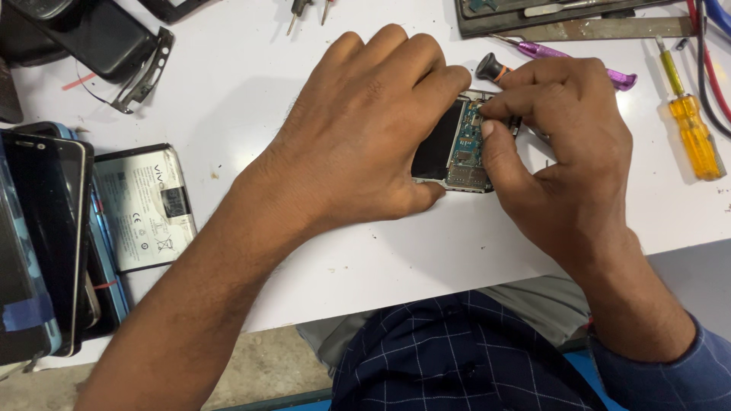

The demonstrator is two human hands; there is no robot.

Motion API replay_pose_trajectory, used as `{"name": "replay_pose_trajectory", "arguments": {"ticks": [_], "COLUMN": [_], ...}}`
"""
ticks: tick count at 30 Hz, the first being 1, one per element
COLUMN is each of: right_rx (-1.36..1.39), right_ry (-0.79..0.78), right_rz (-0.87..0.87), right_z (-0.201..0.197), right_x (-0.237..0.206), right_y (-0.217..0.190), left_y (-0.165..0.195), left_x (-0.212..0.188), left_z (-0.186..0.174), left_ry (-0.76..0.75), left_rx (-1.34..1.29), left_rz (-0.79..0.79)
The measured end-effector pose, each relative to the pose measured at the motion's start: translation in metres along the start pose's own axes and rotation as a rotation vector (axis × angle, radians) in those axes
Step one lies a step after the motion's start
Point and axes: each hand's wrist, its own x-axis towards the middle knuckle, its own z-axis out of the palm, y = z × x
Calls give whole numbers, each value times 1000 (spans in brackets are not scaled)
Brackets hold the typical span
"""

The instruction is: The person pries open a smartphone, separates the back cover and frame, and removes the battery. They then use a screwdriver and tweezers to unscrew and lift components from the exposed motherboard on the workbench.

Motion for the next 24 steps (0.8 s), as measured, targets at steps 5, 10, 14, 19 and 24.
{"name": "replay_pose_trajectory", "arguments": {"ticks": [5,10,14,19,24], "right_rx": [5,6,-45,-134,-264], "right_ry": [-10,-17,-16,-32,-138], "right_rz": [-6,-7,12,-142,-299], "right_z": [-1,0,-4,-11,-23], "right_x": [2,2,3,11,31], "right_y": [-1,0,4,10,8], "left_y": [-1,-1,0,1,2], "left_x": [-1,-1,-1,0,1], "left_z": [0,0,-1,-3,-5], "left_ry": [3,-5,-9,0,-28], "left_rx": [-3,-1,9,15,32], "left_rz": [4,-6,-10,5,2]}}
